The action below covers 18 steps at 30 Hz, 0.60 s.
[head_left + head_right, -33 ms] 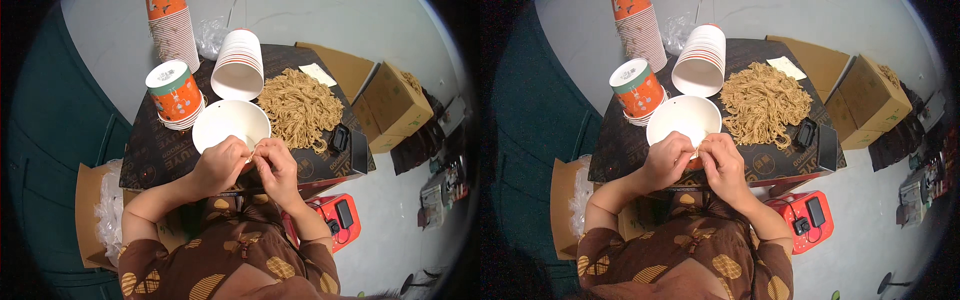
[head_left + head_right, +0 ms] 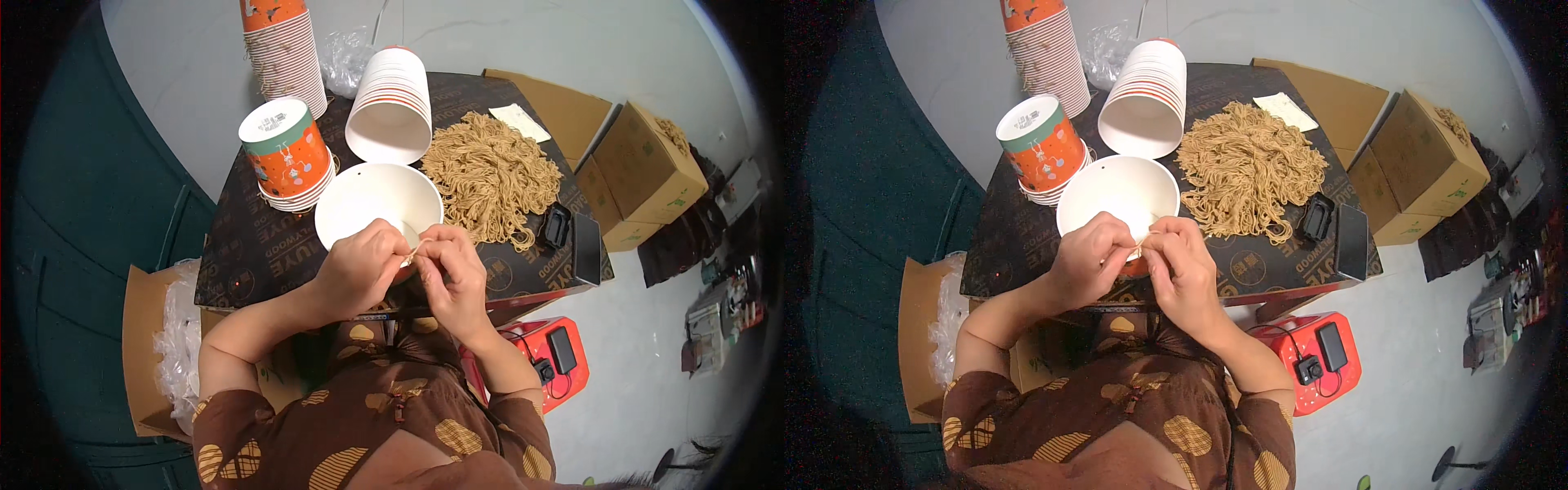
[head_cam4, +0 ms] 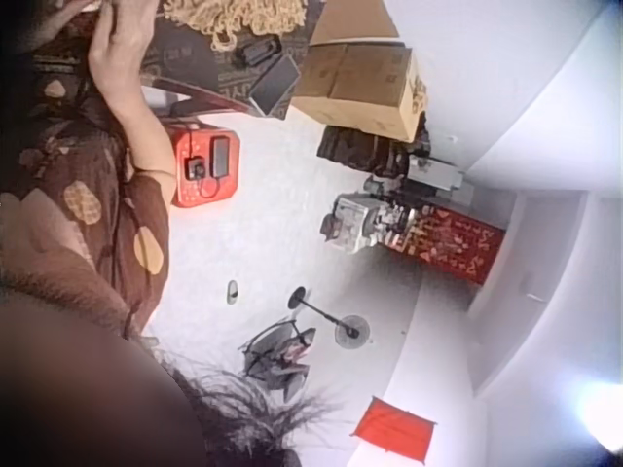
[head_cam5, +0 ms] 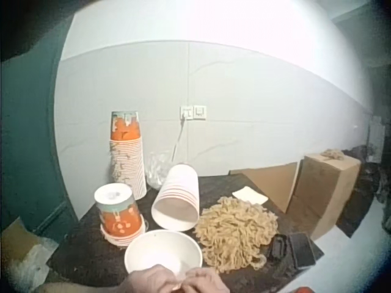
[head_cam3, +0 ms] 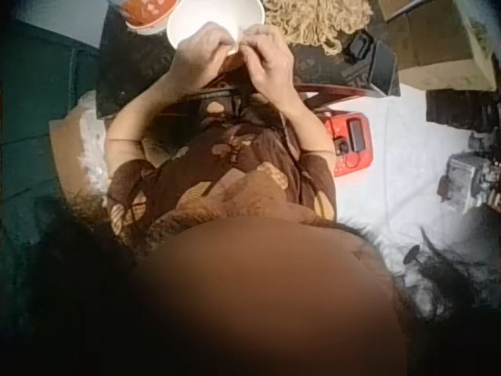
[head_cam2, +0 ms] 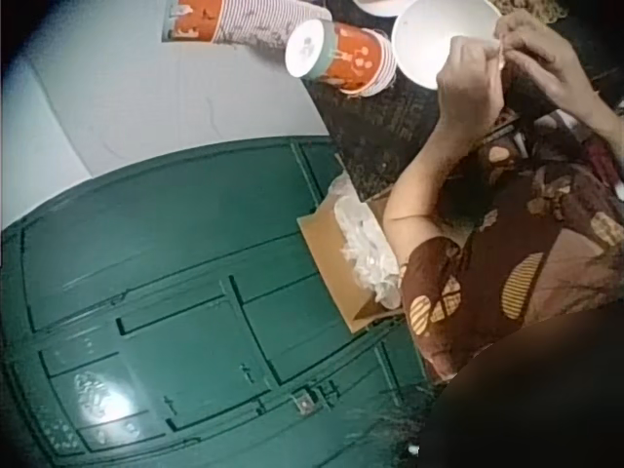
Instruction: Manually attaching string handles to paper buckets at a workstation.
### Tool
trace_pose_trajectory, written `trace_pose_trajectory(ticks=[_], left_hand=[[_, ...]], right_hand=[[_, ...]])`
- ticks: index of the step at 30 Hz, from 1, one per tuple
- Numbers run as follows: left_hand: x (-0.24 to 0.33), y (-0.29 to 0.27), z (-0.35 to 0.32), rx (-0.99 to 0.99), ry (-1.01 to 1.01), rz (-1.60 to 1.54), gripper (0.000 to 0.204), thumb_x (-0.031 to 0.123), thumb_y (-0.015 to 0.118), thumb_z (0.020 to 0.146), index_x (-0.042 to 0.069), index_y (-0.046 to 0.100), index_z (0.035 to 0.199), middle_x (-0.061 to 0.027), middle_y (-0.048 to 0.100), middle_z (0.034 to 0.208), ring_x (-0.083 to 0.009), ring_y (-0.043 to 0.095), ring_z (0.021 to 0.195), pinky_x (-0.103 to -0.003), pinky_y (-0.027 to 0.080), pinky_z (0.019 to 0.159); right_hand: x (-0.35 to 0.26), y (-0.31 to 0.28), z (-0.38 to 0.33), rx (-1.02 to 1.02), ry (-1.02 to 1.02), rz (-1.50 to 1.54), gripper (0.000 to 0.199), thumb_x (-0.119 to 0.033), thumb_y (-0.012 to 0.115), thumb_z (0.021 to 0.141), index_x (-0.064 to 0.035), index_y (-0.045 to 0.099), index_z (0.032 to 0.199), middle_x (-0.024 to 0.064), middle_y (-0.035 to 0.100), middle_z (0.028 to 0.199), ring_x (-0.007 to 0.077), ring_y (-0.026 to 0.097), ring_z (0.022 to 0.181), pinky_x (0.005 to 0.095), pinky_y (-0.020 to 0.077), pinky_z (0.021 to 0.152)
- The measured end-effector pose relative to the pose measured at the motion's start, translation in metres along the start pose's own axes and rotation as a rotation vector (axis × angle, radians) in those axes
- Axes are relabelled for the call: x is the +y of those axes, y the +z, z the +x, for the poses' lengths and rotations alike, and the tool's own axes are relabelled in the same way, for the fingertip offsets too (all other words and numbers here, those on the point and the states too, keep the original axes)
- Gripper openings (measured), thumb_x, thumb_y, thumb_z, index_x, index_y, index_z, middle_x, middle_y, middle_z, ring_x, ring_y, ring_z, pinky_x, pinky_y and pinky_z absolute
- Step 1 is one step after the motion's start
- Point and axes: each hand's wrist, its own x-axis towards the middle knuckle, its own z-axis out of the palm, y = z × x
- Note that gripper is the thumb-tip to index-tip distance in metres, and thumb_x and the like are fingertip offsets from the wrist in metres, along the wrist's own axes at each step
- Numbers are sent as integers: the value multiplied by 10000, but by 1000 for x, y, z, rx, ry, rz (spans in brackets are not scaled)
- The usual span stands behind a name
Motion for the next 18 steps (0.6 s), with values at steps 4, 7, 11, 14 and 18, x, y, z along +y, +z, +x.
trace_pose_trajectory(ticks=[4, 7, 11, 14, 18], left_hand=[[5, -9, 8, -76, -285, -209, 115, -26, 647, 853, -5, 545, 903, -147, 616, 815, -319, 649, 720, -374, 514, 628], [0, -9, 9, -81, -419, -291, 96, -11, 635, 862, -11, 540, 878, -163, 620, 757, -336, 655, 704, -386, 506, 626], [-2, -5, 11, -61, -463, -234, 92, 17, 637, 863, -11, 549, 860, -174, 633, 738, -349, 661, 697, -409, 507, 628], [-5, -1, 14, -28, -446, -215, 82, 13, 637, 863, -8, 558, 859, -178, 642, 749, -342, 666, 699, -407, 510, 624], [-2, -3, 13, -57, -481, -230, 85, 16, 646, 860, -3, 563, 866, -173, 644, 749, -356, 660, 702, -412, 514, 622]], right_hand=[[-2, 3, -7, 67, -127, -164, 177, 120, 654, 828, 45, 616, 984, 208, 529, 1128, 287, 621, 832, 347, 521, 725], [-1, 6, -16, 47, -202, -217, 176, 148, 632, 817, 73, 596, 971, 240, 504, 1169, 311, 626, 850, 358, 532, 727], [8, 8, -30, -24, -221, -192, 259, 184, 579, 773, 50, 590, 994, 221, 462, 1211, 245, 565, 855, 324, 496, 754], [6, 2, -24, -48, -250, -226, 271, 181, 599, 765, 53, 582, 1004, 223, 468, 1218, 255, 578, 823, 323, 505, 741], [3, 0, -17, 14, -255, -242, 235, 134, 661, 772, 48, 588, 978, 198, 575, 1048, 293, 610, 766, 355, 519, 679]])
